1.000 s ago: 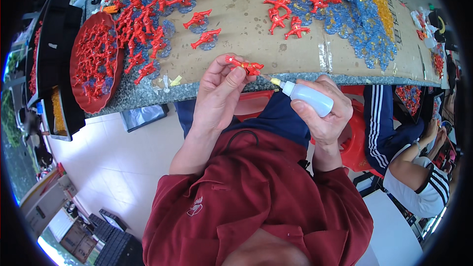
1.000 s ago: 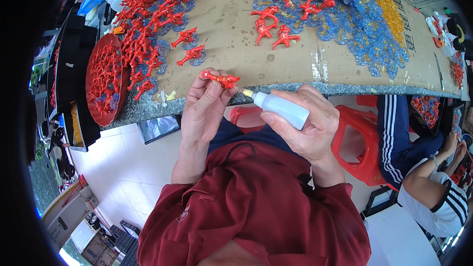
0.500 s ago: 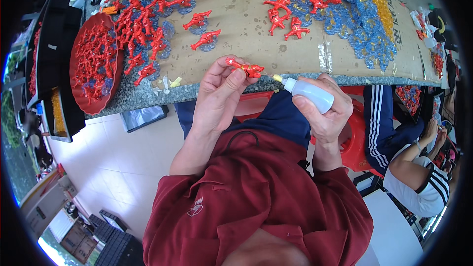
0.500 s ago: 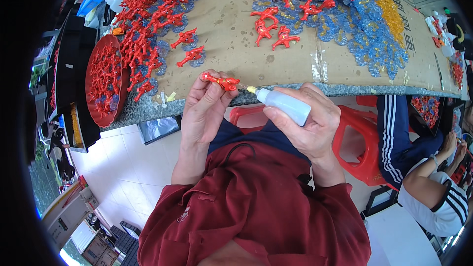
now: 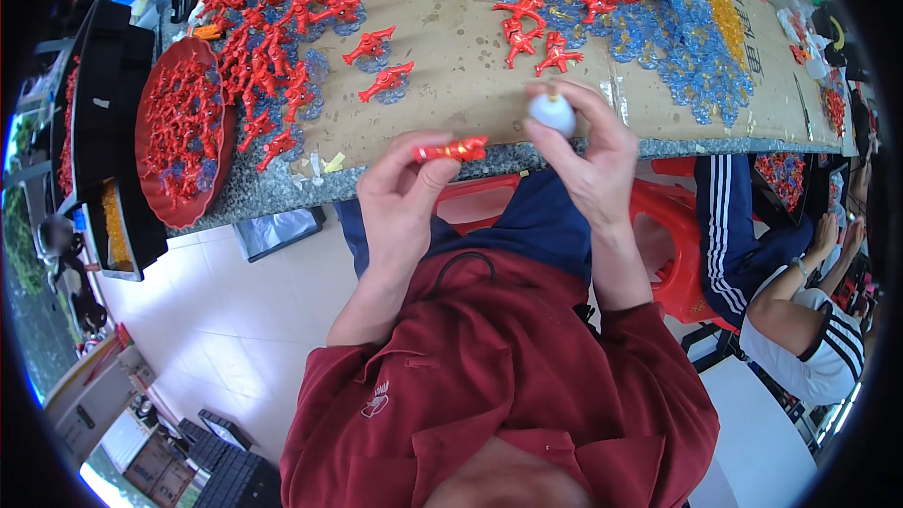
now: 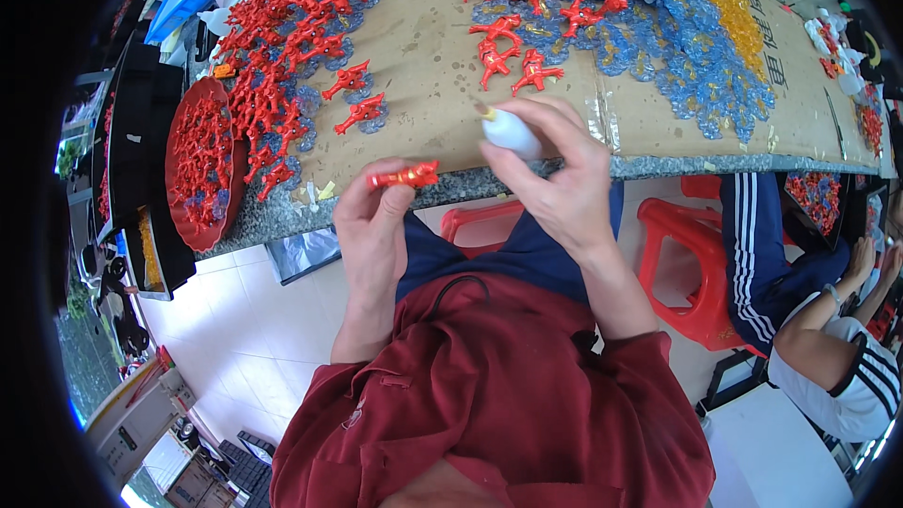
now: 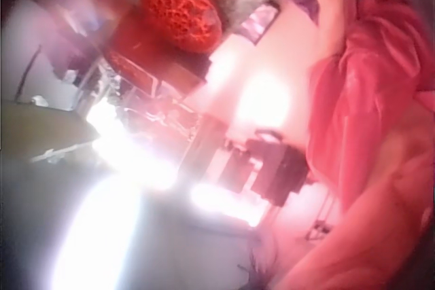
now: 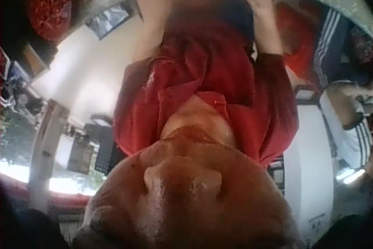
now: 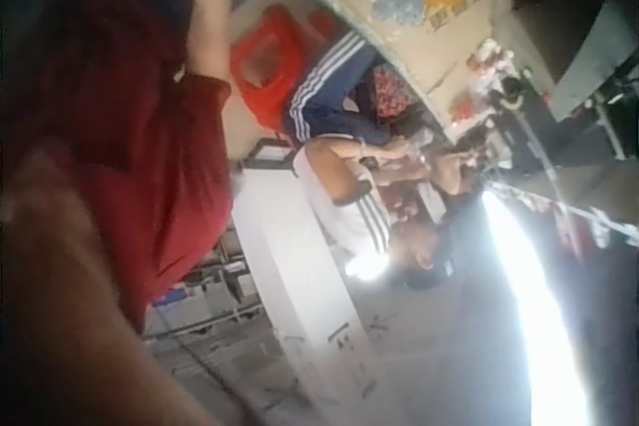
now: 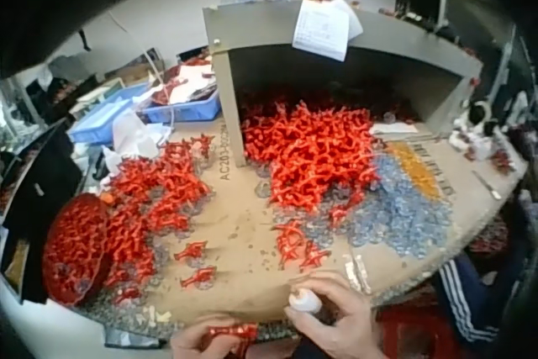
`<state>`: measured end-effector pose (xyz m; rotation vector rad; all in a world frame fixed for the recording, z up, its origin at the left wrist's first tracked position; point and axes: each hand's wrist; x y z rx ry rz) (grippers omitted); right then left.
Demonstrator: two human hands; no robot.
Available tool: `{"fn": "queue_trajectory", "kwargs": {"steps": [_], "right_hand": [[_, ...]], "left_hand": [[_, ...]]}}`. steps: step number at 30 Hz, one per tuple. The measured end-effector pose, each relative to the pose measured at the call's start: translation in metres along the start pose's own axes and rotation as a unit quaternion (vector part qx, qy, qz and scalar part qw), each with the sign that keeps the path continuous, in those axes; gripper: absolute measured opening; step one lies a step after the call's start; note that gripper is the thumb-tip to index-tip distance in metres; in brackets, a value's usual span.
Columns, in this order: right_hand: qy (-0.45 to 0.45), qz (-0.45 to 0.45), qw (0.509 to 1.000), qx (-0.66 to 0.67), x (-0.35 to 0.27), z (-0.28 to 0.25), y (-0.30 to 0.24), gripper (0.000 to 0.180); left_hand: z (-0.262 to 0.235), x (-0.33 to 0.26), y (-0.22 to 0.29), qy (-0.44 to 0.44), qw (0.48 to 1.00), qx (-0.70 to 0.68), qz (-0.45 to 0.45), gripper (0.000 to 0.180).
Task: The person applies glue from a glue bottle to small red plastic toy parts and sticks them together by hand on a work table.
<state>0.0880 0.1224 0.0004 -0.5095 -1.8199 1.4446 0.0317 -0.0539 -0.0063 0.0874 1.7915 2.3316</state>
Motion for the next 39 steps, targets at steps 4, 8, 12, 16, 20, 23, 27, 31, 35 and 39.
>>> {"fn": "queue_trajectory", "kwargs": {"steps": [4,8,12,16,20,23,27,31,35,39], "right_hand": [[-0.04,-0.043,0.993,-0.105,0.001,0.017,0.015,0.029],[-0.018,-0.012,0.996,-0.082,-0.001,0.017,0.008,0.031],[0.066,-0.096,0.986,-0.115,-0.01,-0.005,-0.001,0.029],[0.049,-0.086,0.99,-0.1,-0.019,-0.015,-0.003,0.024],[0.025,-0.067,0.994,-0.082,-0.023,-0.012,-0.005,0.021],[0.012,-0.059,0.996,-0.072,-0.025,-0.01,-0.007,0.019],[0.001,-0.058,0.996,-0.066,-0.029,-0.008,-0.009,0.018],[-0.008,-0.057,0.996,-0.073,-0.029,-0.006,-0.01,0.016],[-0.027,-0.058,0.995,-0.08,-0.03,-0.003,-0.012,0.015],[-0.018,-0.054,0.995,-0.076,-0.031,-0.006,-0.012,0.013]], "left_hand": [[-0.003,-0.004,-0.001,-0.03,0.915,0.2,0.349,0.019],[-0.006,-0.006,0.002,-0.095,0.811,0.233,0.528,0.026],[-0.011,-0.006,-0.004,-0.113,0.777,0.253,0.565,0.033],[-0.008,-0.009,-0.004,-0.08,0.802,0.264,0.53,0.034],[-0.01,-0.011,0.004,-0.104,0.82,0.292,0.48,0.031],[-0.014,-0.012,-0.001,-0.078,0.817,0.295,0.489,0.026],[-0.015,-0.009,-0.004,-0.008,0.798,0.283,0.532,0.018],[-0.018,-0.009,-0.01,0.019,0.807,0.243,0.538,0.02],[-0.018,-0.009,-0.02,0.082,0.868,0.148,0.466,0.031],[-0.019,-0.014,-0.008,0.078,0.873,0.264,0.403,0.036]]}}
Point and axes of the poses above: each hand's wrist, its own x-axis towards the middle knuckle, its own z-axis out of the palm, y = z × x, and after that the axes turned 14 degrees about y, right-handed
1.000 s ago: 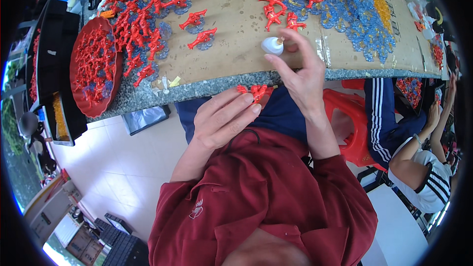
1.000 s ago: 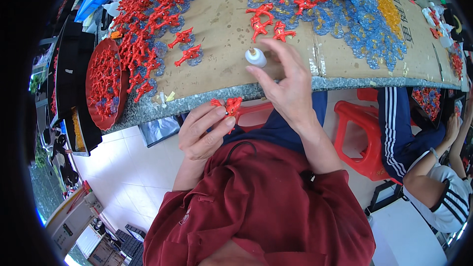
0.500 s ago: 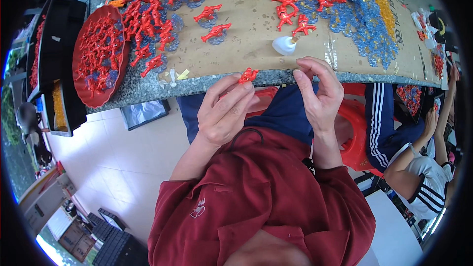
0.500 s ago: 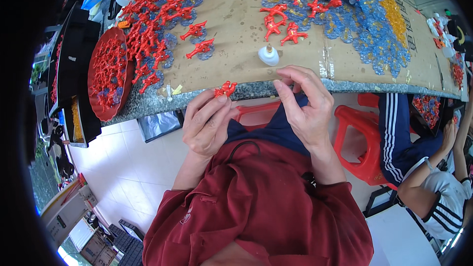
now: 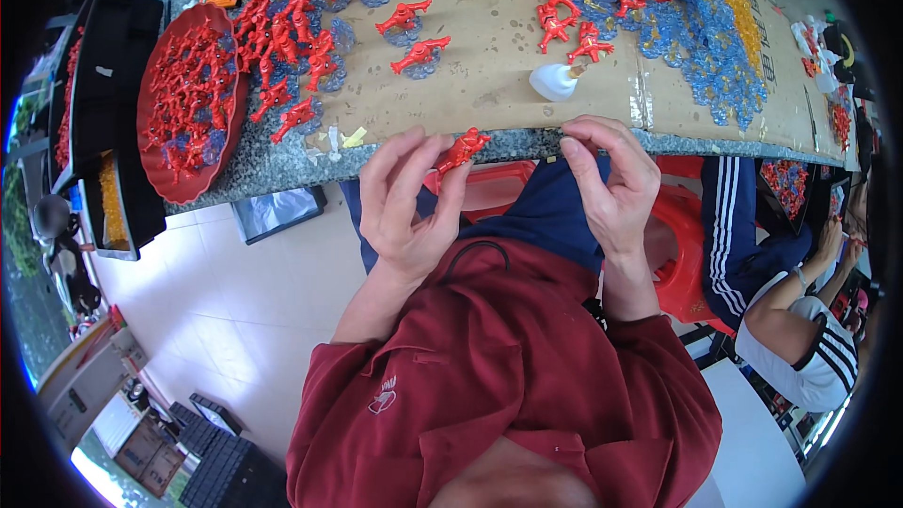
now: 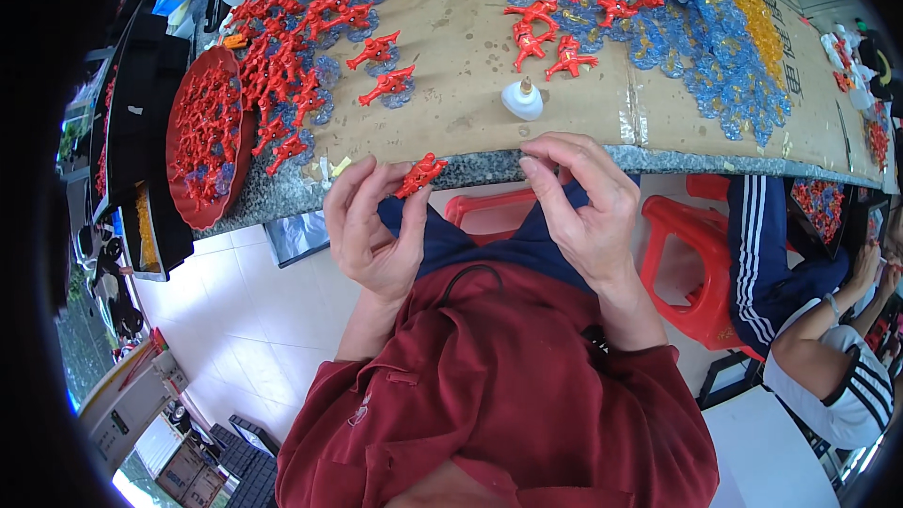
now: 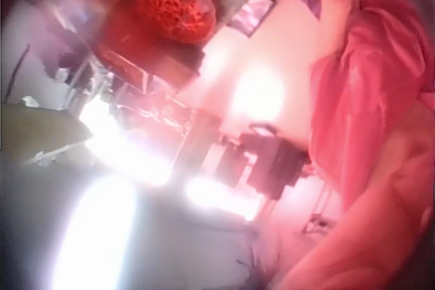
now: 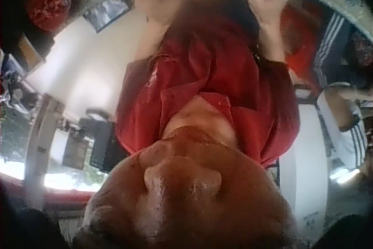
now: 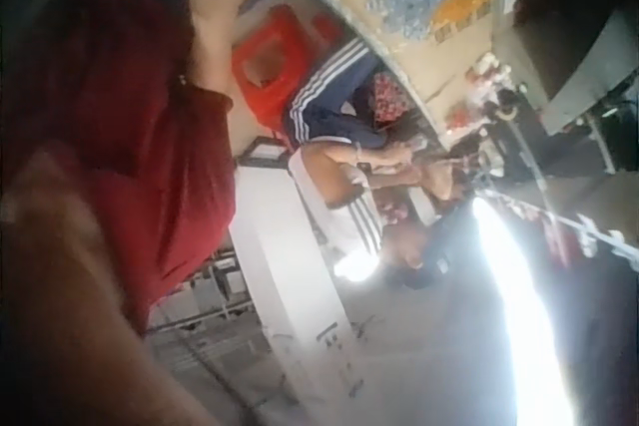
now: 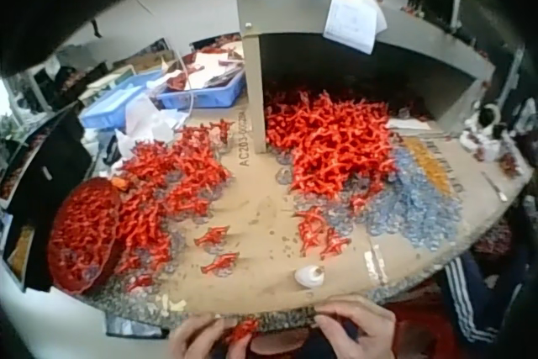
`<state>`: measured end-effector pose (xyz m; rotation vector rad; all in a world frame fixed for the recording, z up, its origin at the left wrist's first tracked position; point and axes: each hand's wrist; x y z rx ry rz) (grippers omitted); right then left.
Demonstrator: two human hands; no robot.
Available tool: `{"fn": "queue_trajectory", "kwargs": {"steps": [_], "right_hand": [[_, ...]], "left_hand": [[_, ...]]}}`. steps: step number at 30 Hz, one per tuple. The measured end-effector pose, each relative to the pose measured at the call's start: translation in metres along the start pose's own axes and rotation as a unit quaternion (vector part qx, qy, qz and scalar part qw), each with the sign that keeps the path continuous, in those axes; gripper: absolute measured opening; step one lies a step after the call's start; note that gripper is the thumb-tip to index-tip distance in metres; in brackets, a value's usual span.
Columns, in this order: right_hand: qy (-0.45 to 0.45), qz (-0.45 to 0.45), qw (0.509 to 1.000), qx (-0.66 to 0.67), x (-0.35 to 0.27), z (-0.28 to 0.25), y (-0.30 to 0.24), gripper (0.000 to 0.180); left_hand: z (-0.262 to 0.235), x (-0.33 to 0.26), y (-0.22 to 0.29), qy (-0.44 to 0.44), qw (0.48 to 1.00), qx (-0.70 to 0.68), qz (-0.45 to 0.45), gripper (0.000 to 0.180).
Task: The person applies glue from a glue bottle to small red plastic toy parts and sticks them together by hand on a work table.
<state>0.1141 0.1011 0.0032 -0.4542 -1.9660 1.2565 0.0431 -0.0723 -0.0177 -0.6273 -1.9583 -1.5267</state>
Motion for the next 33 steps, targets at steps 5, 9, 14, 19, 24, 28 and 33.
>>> {"fn": "queue_trajectory", "kwargs": {"steps": [5,9,14,19,24,28,33], "right_hand": [[0.064,-0.041,0.996,-0.05,0.015,-0.017,0.009,0.012],[0.143,-0.072,0.96,-0.23,0.045,-0.038,0.026,0.013],[0.155,-0.198,0.885,-0.391,0.078,-0.051,0.057,0.021],[0.09,-0.132,0.922,-0.353,0.073,-0.039,0.052,0.026],[0.143,-0.14,0.917,-0.346,0.057,-0.045,0.034,0.023],[0.138,-0.16,0.944,-0.254,0.045,-0.025,-0.002,0.02],[0.028,-0.204,0.975,-0.085,0.033,0.023,-0.05,0.018]], "left_hand": [[0.001,0.003,-0.001,-0.011,0.999,-0.032,-0.005,0.03],[0.002,0.006,-0.002,-0.037,0.999,-0.031,0.004,0.029],[0.007,0.006,-0.001,-0.046,0.996,-0.063,-0.046,0.027],[0.006,0.01,0.004,-0.035,0.983,-0.082,-0.161,0.023],[-0.001,0.009,-0.005,-0.024,0.958,-0.146,-0.244,0.023],[-0.022,0.013,-0.005,0.014,0.937,-0.17,-0.305,0.021],[-0.05,0.008,-0.011,0.049,0.919,-0.18,-0.347,0.02]]}}
Point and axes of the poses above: each hand's wrist, its own x-axis towards the middle knuckle, its own z-axis out of the palm, y = z × x, and after that the axes turned 14 degrees about y, right-handed
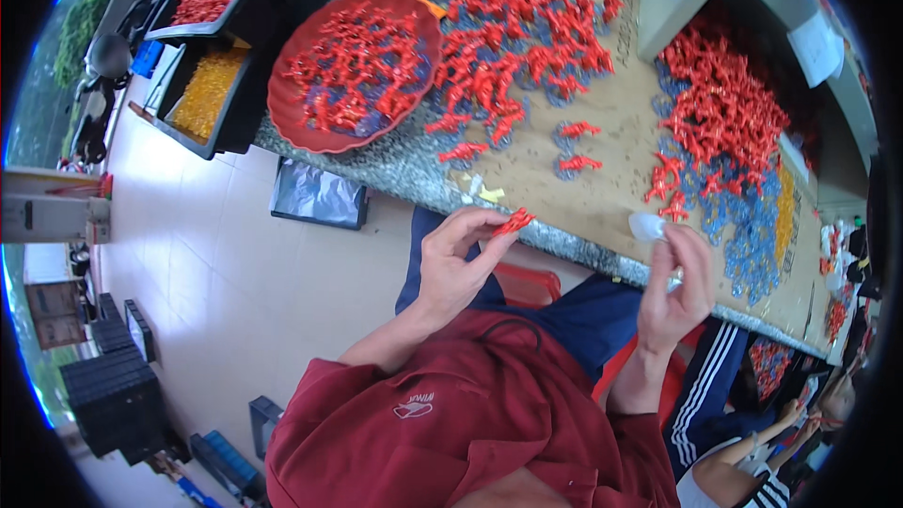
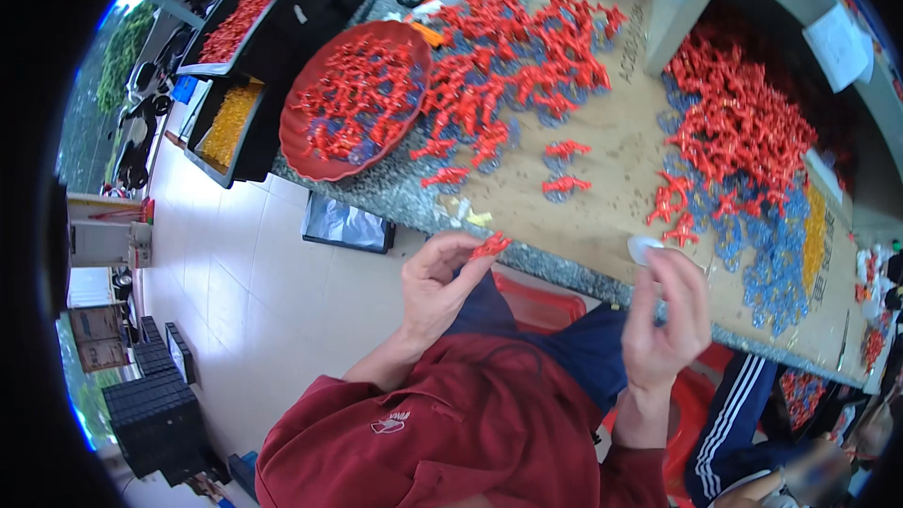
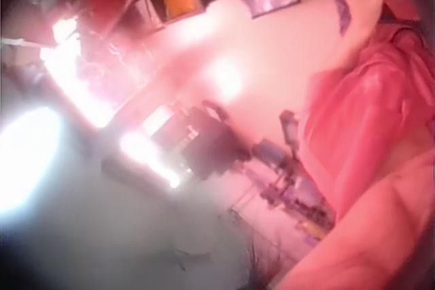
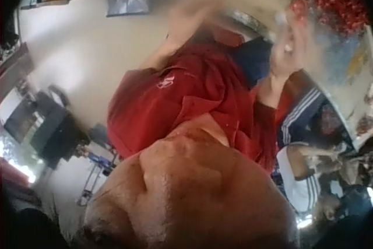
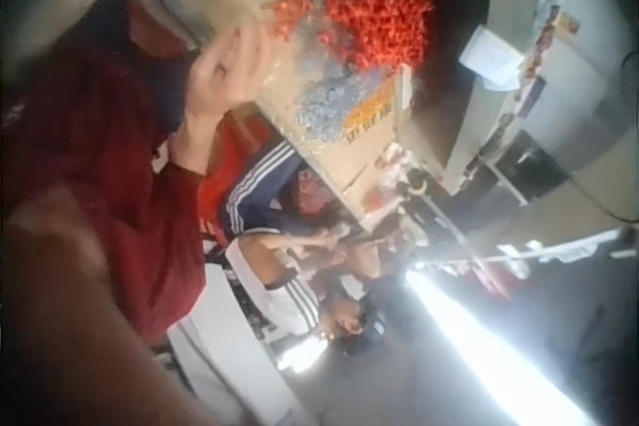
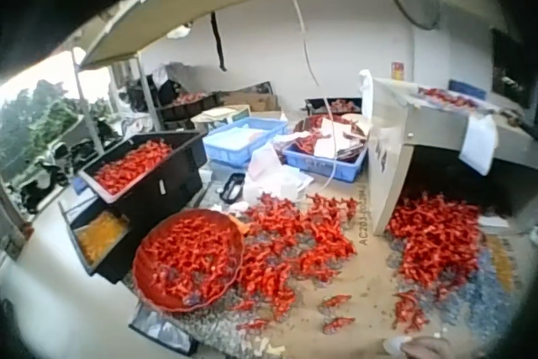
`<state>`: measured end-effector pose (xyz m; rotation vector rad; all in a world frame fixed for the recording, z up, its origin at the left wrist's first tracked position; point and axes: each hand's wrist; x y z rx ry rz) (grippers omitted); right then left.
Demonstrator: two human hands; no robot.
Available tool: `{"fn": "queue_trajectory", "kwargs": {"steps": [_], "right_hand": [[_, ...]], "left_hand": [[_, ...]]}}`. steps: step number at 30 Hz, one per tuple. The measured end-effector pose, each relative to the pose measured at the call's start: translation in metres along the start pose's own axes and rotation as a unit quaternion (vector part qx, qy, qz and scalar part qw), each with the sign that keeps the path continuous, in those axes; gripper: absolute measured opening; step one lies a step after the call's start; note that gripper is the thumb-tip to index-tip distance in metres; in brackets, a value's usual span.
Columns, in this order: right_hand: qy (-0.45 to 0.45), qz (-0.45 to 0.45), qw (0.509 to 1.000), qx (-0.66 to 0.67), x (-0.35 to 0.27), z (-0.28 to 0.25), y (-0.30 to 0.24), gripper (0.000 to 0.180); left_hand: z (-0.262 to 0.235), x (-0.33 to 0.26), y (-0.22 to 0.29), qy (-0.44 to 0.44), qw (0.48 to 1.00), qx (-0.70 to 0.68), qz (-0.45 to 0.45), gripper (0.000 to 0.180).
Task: The person applies glue from a glue bottle to small red plastic toy parts and sticks them together by hand on a work table.
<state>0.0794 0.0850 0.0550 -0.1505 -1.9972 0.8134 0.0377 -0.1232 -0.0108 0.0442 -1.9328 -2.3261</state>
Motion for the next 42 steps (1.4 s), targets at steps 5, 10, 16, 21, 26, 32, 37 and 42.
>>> {"fn": "queue_trajectory", "kwargs": {"steps": [5,10,16,21,26,32,37,42], "right_hand": [[-0.159,-0.124,0.976,0.085,0.067,0.077,-0.039,0.014],[-0.29,-0.165,0.942,0.025,0.14,0.222,-0.039,0.02],[-0.336,-0.246,0.901,-0.125,0.144,0.375,-0.044,0.02],[-0.374,-0.302,0.847,-0.228,0.129,0.411,-0.049,0.019],[-0.267,-0.408,0.87,-0.08,0.18,0.371,-0.068,0.025],[-0.376,-0.142,0.906,0.136,0.121,0.168,-0.112,0.014],[-0.307,-0.25,0.906,0.152,0.058,0.086,-0.071,0.026],[-0.322,-0.33,0.883,0.092,0.044,0.059,-0.051,0.025]], "left_hand": [[-0.032,0.0,0.009,0.052,0.999,-0.009,0.004,0.019],[-0.045,0.013,0.019,0.065,0.997,-0.046,0.002,0.019],[-0.068,0.021,0.031,0.112,0.992,-0.059,0.025,0.021],[-0.079,0.031,0.021,0.16,0.984,-0.069,0.027,0.022],[-0.078,0.042,0.027,0.187,0.977,-0.052,0.091,0.023],[-0.063,0.038,0.021,0.13,0.978,-0.092,0.138,0.024],[-0.039,0.024,0.026,0.064,0.986,-0.06,0.142,0.024],[-0.023,0.009,0.031,-0.013,0.986,-0.014,0.167,0.024]]}}
Point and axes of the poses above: each hand's wrist, its own x-axis towards the middle knuckle, its own z-axis out of the palm, y = z × x, and after that the axes turned 14 degrees about y, right-handed
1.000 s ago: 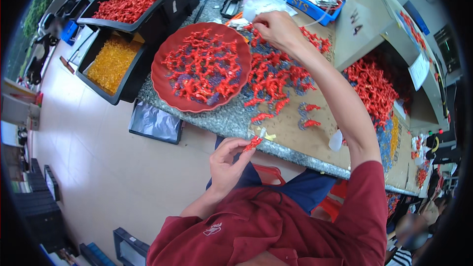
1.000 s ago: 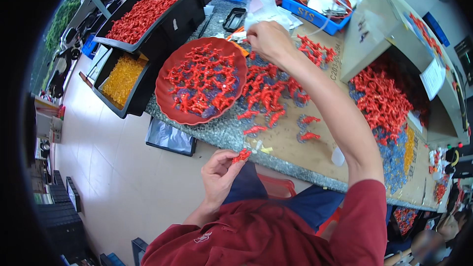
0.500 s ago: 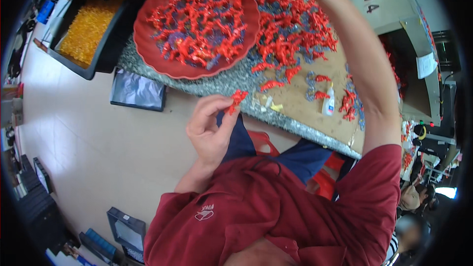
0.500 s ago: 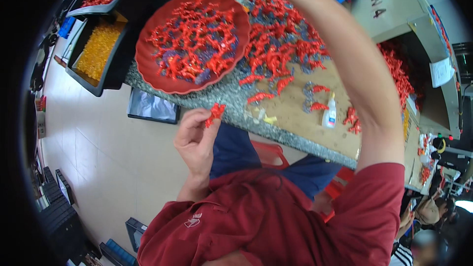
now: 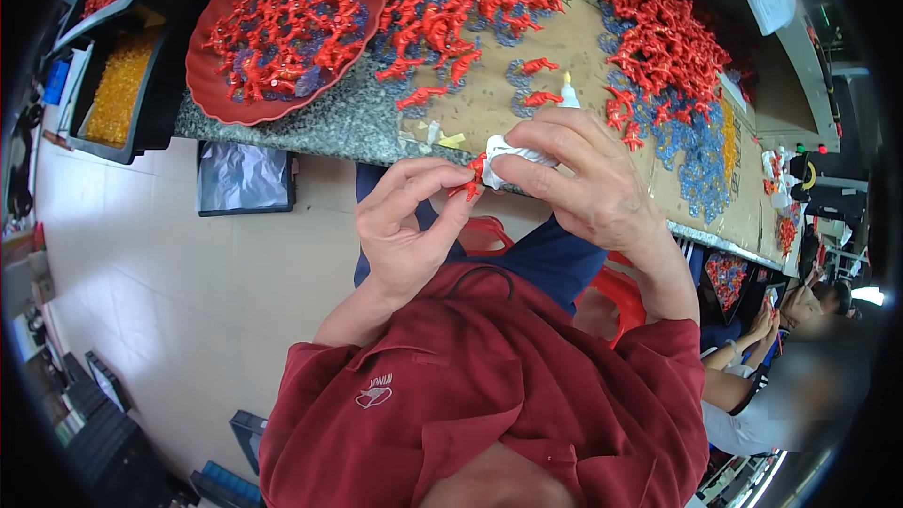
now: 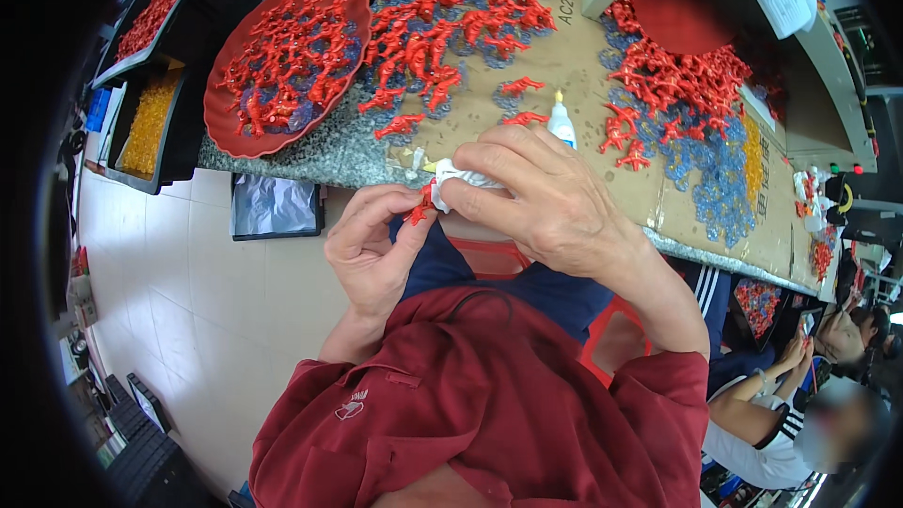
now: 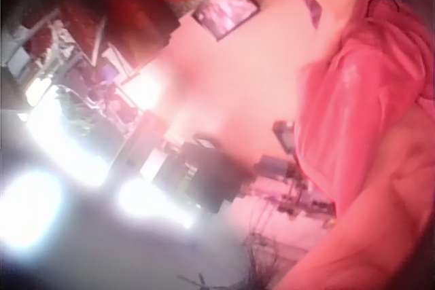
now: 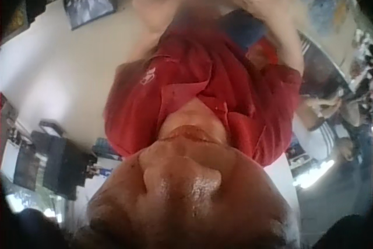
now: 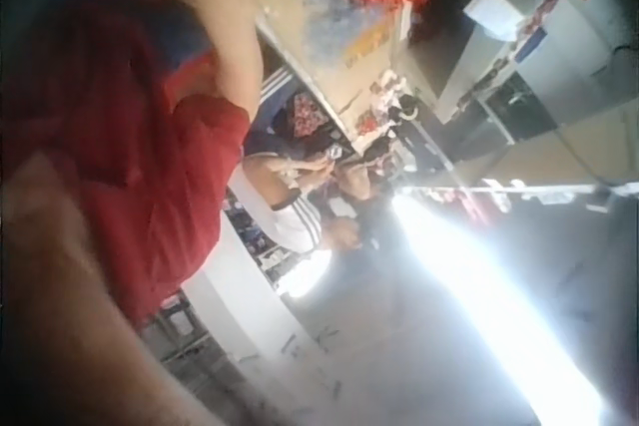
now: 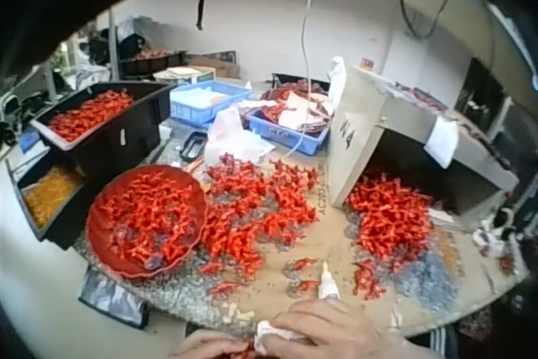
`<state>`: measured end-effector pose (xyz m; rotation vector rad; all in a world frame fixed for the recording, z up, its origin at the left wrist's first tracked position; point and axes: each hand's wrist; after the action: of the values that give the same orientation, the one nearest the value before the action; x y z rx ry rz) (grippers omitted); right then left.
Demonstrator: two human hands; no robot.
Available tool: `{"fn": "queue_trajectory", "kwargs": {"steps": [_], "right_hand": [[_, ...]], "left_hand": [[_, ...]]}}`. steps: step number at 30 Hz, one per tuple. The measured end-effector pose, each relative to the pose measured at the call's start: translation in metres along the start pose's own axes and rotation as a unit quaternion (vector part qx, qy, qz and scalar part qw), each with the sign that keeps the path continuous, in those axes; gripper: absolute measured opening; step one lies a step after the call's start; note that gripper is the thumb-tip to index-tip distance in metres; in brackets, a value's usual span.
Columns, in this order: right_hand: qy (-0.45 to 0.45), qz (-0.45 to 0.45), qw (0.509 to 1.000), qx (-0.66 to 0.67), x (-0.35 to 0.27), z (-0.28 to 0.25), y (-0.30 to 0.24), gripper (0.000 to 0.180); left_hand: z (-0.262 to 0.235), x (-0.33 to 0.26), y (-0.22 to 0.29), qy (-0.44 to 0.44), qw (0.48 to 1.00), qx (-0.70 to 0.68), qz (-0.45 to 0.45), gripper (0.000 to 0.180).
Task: The person applies glue from a glue bottle to small red plastic toy parts and sticks them together by hand on a work table.
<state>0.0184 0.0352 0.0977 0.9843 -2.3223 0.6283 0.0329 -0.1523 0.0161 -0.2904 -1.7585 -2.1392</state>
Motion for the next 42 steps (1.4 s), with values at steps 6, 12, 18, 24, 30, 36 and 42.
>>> {"fn": "queue_trajectory", "kwargs": {"steps": [6,12,18,24,30,36,42], "right_hand": [[-0.059,-0.016,0.998,-0.01,-0.006,-0.01,0.0,0.029],[-0.032,-0.021,0.991,-0.128,0.0,-0.018,0.025,0.024],[0.078,0.146,0.978,-0.127,0.004,-0.011,0.083,0.022],[0.143,0.169,0.947,-0.233,-0.007,-0.005,0.103,0.03],[0.062,0.477,0.86,-0.169,-0.059,0.013,0.049,0.048],[0.102,0.525,0.841,-0.08,-0.079,0.028,0.051,0.044],[0.278,0.511,0.812,-0.053,-0.1,0.042,0.039,0.033]], "left_hand": [[0.012,-0.007,-0.001,-0.004,0.997,0.067,0.039,0.025],[0.007,-0.005,-0.004,-0.002,0.996,0.074,0.053,0.025],[0.006,-0.004,-0.009,-0.018,1.0,0.017,-0.019,0.021],[0.008,-0.008,-0.015,0.004,0.99,-0.029,-0.138,0.021],[0.016,-0.01,-0.027,-0.017,0.967,-0.085,-0.241,0.021],[0.024,-0.01,-0.031,-0.037,0.961,-0.091,-0.257,0.021],[0.03,-0.013,-0.031,-0.041,0.951,-0.079,-0.294,0.019]]}}
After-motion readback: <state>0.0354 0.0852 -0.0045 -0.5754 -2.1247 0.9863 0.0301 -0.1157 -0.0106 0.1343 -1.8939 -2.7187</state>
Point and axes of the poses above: each hand's wrist, its own x-axis towards the middle knuckle, its own z-axis out of the palm, y = z × x, and after that the axes turned 14 degrees about y, right-handed
